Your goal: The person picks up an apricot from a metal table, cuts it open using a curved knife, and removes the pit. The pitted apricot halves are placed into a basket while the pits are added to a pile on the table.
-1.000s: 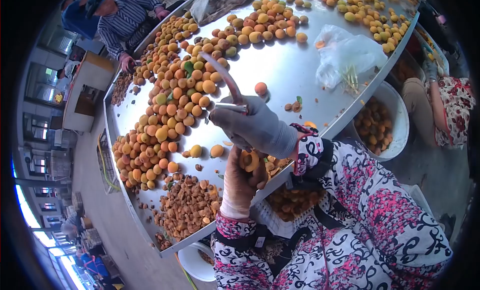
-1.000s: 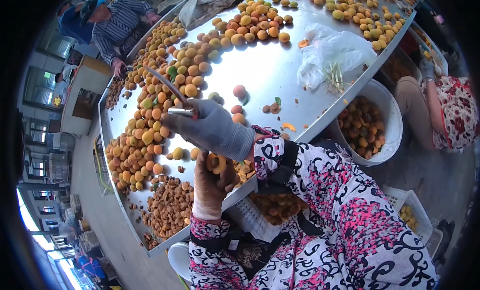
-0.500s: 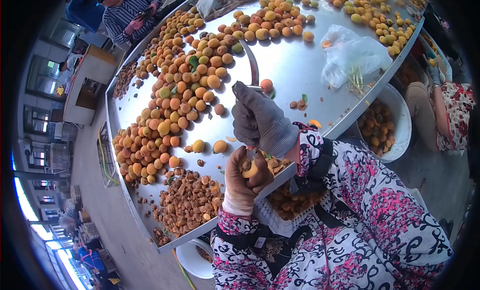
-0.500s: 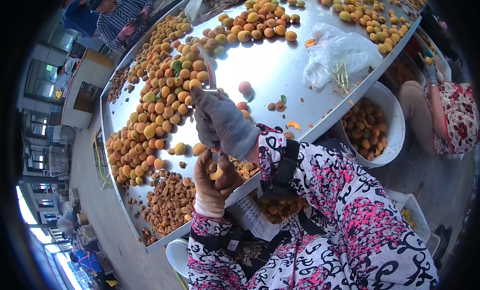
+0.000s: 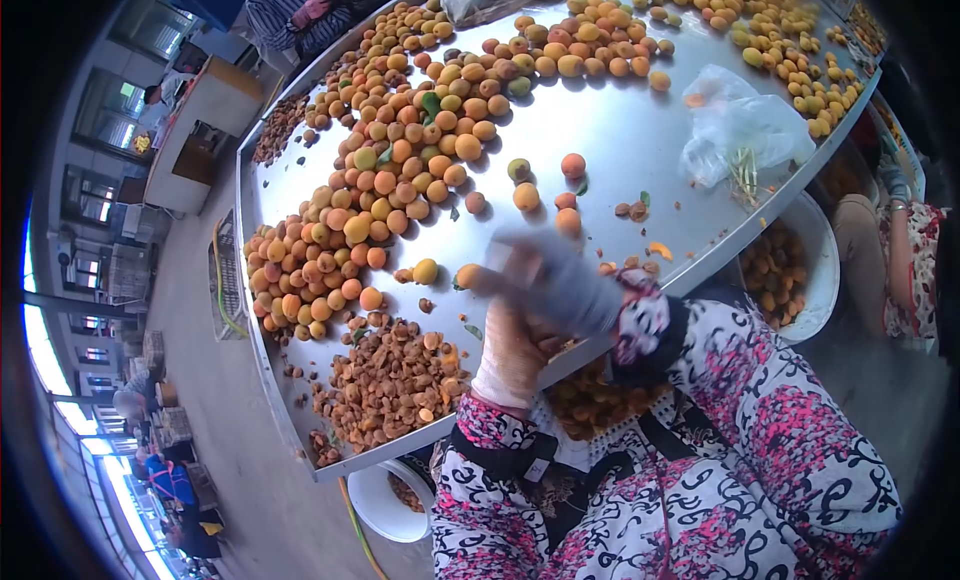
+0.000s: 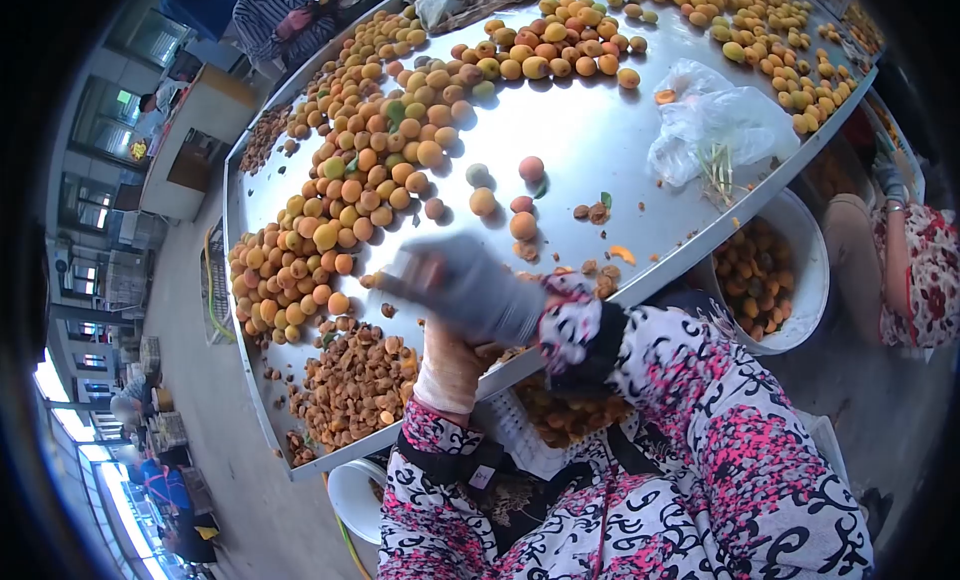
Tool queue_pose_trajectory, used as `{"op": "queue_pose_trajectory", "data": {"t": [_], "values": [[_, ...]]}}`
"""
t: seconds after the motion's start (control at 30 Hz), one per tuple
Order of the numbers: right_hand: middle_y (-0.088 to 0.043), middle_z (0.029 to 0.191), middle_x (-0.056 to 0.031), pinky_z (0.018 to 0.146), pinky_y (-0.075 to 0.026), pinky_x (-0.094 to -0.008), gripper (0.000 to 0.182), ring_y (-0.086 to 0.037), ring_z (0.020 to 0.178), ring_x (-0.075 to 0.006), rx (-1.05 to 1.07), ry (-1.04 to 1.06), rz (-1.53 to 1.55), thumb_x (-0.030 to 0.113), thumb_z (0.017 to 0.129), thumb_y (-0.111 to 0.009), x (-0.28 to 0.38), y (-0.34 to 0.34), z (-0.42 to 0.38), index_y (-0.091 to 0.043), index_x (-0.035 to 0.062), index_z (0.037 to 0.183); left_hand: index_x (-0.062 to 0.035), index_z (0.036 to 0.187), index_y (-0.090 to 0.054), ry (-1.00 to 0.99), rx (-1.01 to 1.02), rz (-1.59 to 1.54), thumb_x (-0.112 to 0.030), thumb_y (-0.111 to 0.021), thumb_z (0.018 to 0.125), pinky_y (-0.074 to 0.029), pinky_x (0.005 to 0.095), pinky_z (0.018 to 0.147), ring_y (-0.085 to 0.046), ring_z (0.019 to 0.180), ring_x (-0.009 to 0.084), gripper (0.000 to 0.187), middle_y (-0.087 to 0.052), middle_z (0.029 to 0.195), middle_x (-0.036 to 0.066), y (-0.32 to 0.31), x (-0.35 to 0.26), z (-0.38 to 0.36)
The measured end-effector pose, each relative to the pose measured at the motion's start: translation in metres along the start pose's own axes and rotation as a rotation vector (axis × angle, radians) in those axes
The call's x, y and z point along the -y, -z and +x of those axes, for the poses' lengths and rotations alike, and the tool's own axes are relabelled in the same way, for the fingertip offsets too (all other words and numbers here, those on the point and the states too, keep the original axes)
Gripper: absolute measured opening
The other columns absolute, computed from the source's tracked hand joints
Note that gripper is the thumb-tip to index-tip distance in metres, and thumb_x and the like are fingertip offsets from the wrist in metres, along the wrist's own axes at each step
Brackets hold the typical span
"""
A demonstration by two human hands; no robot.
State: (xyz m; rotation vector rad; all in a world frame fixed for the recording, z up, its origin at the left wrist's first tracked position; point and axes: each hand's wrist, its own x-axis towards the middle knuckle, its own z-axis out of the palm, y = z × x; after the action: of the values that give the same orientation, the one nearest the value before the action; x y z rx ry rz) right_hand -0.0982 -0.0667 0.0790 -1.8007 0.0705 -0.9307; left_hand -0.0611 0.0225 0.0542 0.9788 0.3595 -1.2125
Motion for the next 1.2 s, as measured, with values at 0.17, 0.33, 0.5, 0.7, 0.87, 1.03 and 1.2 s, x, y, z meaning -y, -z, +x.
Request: {"op": "queue_pose_trajectory", "data": {"t": [0.17, 0.33, 0.5, 0.7, 0.87, 1.03, 1.2], "values": [[-0.055, 0.06, -0.0065, 0.05, -0.044, -0.0357, 0.014, -0.059, 0.056, -0.0263, 0.49, 0.309, -0.291, 0.014, 0.065, -0.067, -0.002, -0.024, -0.018, -0.054, 0.0125, 0.069, -0.0096, 0.1, -0.054, -0.963, 0.005, 0.723, -0.04, -0.05, 0.086, -0.036, 0.0222, 0.04, -0.053, 0.058, 0.0128, 0.034, -0.058, 0.084, 0.001, 0.023, 0.028, 0.022], [-0.048, 0.053, -0.0025, 0.049, -0.041, -0.0236, 0.033, -0.046, 0.047, -0.0176, -0.013, -0.326, 0.445, 0.035, 0.081, -0.066, 0.001, 0.0, 0.01, -0.054, 0.008, 0.067, -0.0147, 0.098, -0.052, 0.032, 0.141, -0.017, -0.047, -0.054, 0.082, -0.036, 0.0239, 0.045, -0.052, 0.057, 0.0116, 0.036, -0.055, 0.08, 0.001, 0.036, -0.012, 0.034], [-0.055, 0.07, -0.0081, 0.059, -0.044, -0.0311, 0.028, -0.055, 0.063, -0.0251, 0.402, -0.346, -0.246, 0.032, 0.08, -0.064, -0.017, 0.017, 0.002, -0.057, 0.0051, 0.075, -0.0134, 0.086, -0.055, -0.03, 0.197, -0.08, -0.039, -0.049, 0.086, -0.038, 0.0234, 0.042, -0.046, 0.048, 0.0094, 0.026, -0.056, 0.071, -0.003, 0.027, -0.023, 0.018], [-0.054, 0.081, -0.0114, 0.068, -0.045, -0.0368, 0.026, -0.058, 0.074, -0.0279, 0.592, -0.19, -0.427, 0.03, 0.078, -0.062, -0.021, 0.012, -0.014, -0.057, 0.0045, 0.081, -0.005, 0.111, -0.052, -0.121, 0.242, -0.144, -0.039, -0.047, 0.09, -0.045, 0.034, 0.089, -0.055, 0.102, 0.0195, 0.04, -0.058, 0.107, 0.008, 0.045, -0.02, 0.029], [-0.059, 0.081, -0.0126, 0.07, -0.045, -0.0336, 0.027, -0.058, 0.074, -0.0228, 0.677, -0.515, 0.116, 0.028, 0.076, -0.064, -0.025, 0.026, -0.006, -0.059, 0.0023, 0.085, -0.0034, 0.106, -0.054, -0.267, 0.054, -0.073, -0.037, -0.053, 0.087, -0.051, 0.0337, 0.074, -0.06, 0.084, 0.0189, 0.039, -0.061, 0.092, 0.009, 0.05, -0.033, 0.026], [-0.063, 0.09, -0.012, 0.078, -0.045, -0.0303, 0.032, -0.06, 0.087, -0.0205, 0.961, -0.59, -0.185, 0.028, 0.076, -0.066, -0.029, 0.045, 0.004, -0.061, 0.003, 0.095, -0.0124, 0.09, -0.051, -0.31, 0.083, -0.039, -0.042, -0.047, 0.089, -0.027, 0.0211, 0.043, -0.032, 0.042, 0.0074, 0.03, -0.049, 0.061, -0.001, 0.055, -0.057, 0.004], [-0.065, 0.079, -0.009, 0.077, -0.046, -0.0306, 0.028, -0.062, 0.081, -0.0192, 0.819, -0.838, -0.401, 0.031, 0.079, -0.06, -0.052, 0.073, 0.029, -0.064, 0.0077, 0.094, -0.01, 0.09, -0.053, -0.34, 0.039, 0.088, -0.041, -0.048, 0.089, -0.03, 0.0219, 0.042, -0.037, 0.042, 0.0081, 0.032, -0.051, 0.06, 0.001, 0.052, -0.05, -0.005]]}}
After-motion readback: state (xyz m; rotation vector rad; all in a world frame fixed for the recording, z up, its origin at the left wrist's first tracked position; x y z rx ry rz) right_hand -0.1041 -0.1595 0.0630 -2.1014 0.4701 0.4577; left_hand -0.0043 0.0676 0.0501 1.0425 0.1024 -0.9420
